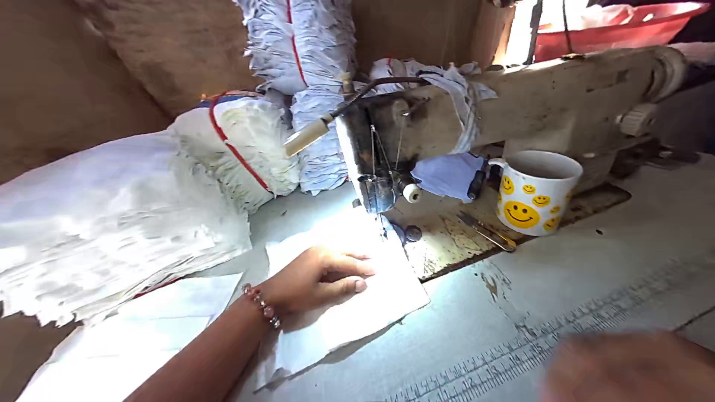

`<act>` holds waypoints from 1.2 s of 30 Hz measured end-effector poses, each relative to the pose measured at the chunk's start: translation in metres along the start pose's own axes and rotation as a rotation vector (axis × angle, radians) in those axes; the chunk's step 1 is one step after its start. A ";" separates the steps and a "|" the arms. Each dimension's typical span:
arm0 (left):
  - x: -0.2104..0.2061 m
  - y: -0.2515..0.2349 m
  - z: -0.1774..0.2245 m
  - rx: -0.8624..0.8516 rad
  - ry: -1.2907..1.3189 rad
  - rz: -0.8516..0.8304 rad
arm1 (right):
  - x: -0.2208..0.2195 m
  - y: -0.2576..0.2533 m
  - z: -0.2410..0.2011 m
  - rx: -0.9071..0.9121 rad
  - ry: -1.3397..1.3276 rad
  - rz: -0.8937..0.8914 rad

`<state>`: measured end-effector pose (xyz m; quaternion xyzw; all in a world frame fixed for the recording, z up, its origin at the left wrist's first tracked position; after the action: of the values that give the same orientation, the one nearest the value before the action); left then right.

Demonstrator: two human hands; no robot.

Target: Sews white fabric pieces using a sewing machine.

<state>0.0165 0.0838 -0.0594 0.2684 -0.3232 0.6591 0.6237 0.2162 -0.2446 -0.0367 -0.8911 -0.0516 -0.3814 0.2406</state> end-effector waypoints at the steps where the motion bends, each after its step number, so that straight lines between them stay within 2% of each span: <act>1: 0.003 0.001 -0.004 -0.033 -0.004 -0.003 | -0.006 -0.035 0.008 0.084 0.128 0.027; 4: 0.006 -0.001 -0.009 -0.087 -0.012 -0.001 | -0.034 -0.117 0.055 0.306 0.511 0.082; 7: 0.007 -0.003 -0.010 -0.071 -0.008 -0.010 | -0.049 -0.151 0.097 0.361 0.594 0.029; 12: 0.010 -0.005 -0.010 0.029 -0.027 0.006 | -0.050 -0.147 0.112 0.293 0.537 0.008; 17: 0.009 -0.009 0.000 0.153 -0.107 0.007 | -0.047 -0.146 0.110 0.156 0.655 0.021; 20: 0.009 -0.010 0.007 0.216 -0.146 -0.007 | -0.056 -0.144 0.101 0.223 0.670 0.100; 23: 0.010 -0.010 0.011 0.228 -0.143 -0.004 | -0.068 -0.146 0.087 0.307 0.581 0.045; 29: 0.010 -0.009 0.018 0.357 -0.233 -0.127 | -0.063 -0.144 0.098 0.204 0.619 0.025; 33: 0.008 0.002 0.017 0.362 -0.355 -0.113 | -0.059 -0.143 0.104 0.112 0.667 0.043; 36: 0.005 0.006 0.021 0.361 -0.512 -0.090 | -0.059 -0.139 0.101 0.196 0.667 0.104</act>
<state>0.0089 0.0710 -0.0431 0.5461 -0.3354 0.5885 0.4929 0.2024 -0.0697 -0.0842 -0.6915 0.0392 -0.6320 0.3476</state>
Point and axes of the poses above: each hand's wrist, its own y-axis away from the middle knuckle, its own x-axis out of the back of the hand, z = x × y, the point moved 3 cm from there along -y, towards the middle knuckle, and after that the axes turned 6 degrees about y, right-handed, at the moved point
